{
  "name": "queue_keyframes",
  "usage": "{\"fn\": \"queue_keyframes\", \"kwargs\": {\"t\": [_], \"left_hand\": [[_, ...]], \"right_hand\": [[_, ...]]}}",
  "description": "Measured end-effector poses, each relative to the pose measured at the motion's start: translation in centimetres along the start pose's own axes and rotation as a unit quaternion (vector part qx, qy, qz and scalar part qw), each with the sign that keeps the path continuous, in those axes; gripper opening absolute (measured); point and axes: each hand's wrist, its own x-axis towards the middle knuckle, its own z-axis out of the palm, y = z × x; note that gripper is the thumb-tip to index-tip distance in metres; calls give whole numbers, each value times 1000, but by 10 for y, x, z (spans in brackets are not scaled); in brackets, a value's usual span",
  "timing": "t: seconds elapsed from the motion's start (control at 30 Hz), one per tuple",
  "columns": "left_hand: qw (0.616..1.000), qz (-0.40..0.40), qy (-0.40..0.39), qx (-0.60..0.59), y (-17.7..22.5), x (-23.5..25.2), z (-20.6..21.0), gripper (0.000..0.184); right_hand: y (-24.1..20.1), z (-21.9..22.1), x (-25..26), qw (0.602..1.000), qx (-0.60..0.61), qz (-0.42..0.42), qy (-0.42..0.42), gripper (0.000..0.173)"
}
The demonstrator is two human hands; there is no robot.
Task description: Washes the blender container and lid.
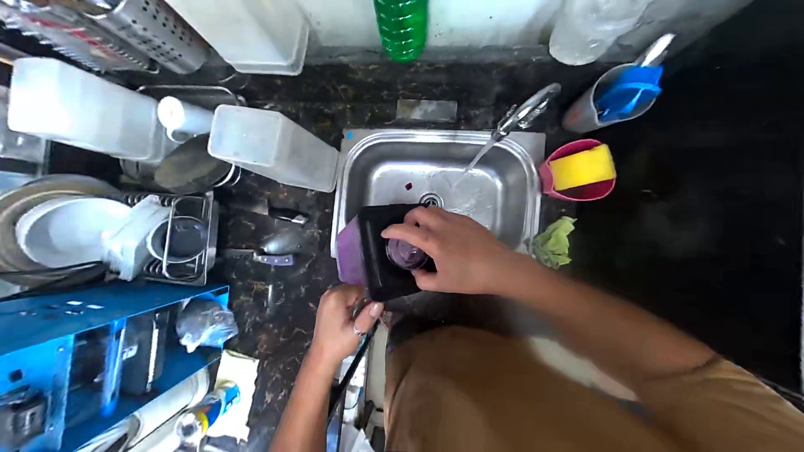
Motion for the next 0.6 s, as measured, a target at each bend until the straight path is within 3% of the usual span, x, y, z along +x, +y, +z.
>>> {"fn": "queue_keyframes", "kwargs": {"t": [0.1,0.2,0.27,0.3,0.37,0.43,0.47,0.6], "left_hand": [[1000,-11,12,-10,-6,7,4,74],[999,-12,28,-44,-23,14,-3,77],[999,-36,13,-15,-20,22,-17,78],[998,-62,-11,25,-10,28,-25,75],[982,-109,-80,129,13,55,-37,55],[960,-119,-146,209,29,91,-36,40],[946,-124,-171,245,34,109,-31,40],[877,-176,-275,353,47,174,9,43]], "right_hand": [[9,-3,-17,995,34,21,86,56],[49,2,-48,961,170,158,151,65],[106,30,-58,907,277,276,159,73],[135,50,-61,865,339,328,170,72],[179,86,-58,738,488,417,208,56],[207,102,-44,599,619,448,241,42],[219,109,-38,547,663,448,246,44],[240,124,-17,421,748,430,279,56]]}}
